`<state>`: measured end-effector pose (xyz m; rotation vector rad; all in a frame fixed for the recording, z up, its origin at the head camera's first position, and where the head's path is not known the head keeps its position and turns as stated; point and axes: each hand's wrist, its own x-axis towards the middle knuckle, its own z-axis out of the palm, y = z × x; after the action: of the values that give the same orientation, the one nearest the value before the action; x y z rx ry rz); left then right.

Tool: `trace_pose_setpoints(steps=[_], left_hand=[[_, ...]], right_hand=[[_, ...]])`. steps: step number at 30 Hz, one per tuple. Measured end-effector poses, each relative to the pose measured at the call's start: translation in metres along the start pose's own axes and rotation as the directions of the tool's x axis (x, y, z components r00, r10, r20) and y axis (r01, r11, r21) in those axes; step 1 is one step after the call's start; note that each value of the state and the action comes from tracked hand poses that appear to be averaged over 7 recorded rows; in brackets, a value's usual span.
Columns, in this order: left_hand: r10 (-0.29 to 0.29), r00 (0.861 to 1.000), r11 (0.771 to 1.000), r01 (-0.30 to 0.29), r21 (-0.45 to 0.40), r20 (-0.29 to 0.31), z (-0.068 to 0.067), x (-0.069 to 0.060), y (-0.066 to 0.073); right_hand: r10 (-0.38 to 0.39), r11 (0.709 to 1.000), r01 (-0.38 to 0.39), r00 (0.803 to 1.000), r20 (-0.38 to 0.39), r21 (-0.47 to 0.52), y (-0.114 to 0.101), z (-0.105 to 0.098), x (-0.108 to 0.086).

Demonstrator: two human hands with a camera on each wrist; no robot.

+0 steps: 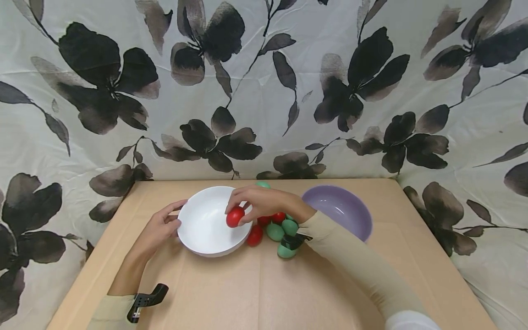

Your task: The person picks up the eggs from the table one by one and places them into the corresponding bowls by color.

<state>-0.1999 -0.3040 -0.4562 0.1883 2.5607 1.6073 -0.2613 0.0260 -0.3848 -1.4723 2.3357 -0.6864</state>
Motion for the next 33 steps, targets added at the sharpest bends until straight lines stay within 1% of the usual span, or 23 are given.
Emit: trace_pose_setpoints(steps=[11,21,28,33], left_hand=[[-0.008,1.0,1.0,0.008,-0.003,-0.005,0.002,0.0,0.0],[0.001,1.0,1.0,-0.001,-0.003,-0.013,0.004,0.0,-0.001],[0.001,1.0,1.0,-0.001,-0.007,-0.02,0.006,0.0,-0.001],[0.001,1.0,1.0,-0.001,-0.002,-0.022,0.007,0.0,-0.001]], right_hand=[[0.017,1.0,-0.016,0.998,0.059,-0.018,0.01,0.003,0.013],[0.047,0.998,-0.05,0.994,0.098,0.028,0.019,0.006,0.027],[0.064,0.998,-0.065,0.991,0.117,0.002,0.027,0.007,0.034],[0.064,0.998,-0.061,0.99,0.128,-0.032,0.03,0.008,0.038]])
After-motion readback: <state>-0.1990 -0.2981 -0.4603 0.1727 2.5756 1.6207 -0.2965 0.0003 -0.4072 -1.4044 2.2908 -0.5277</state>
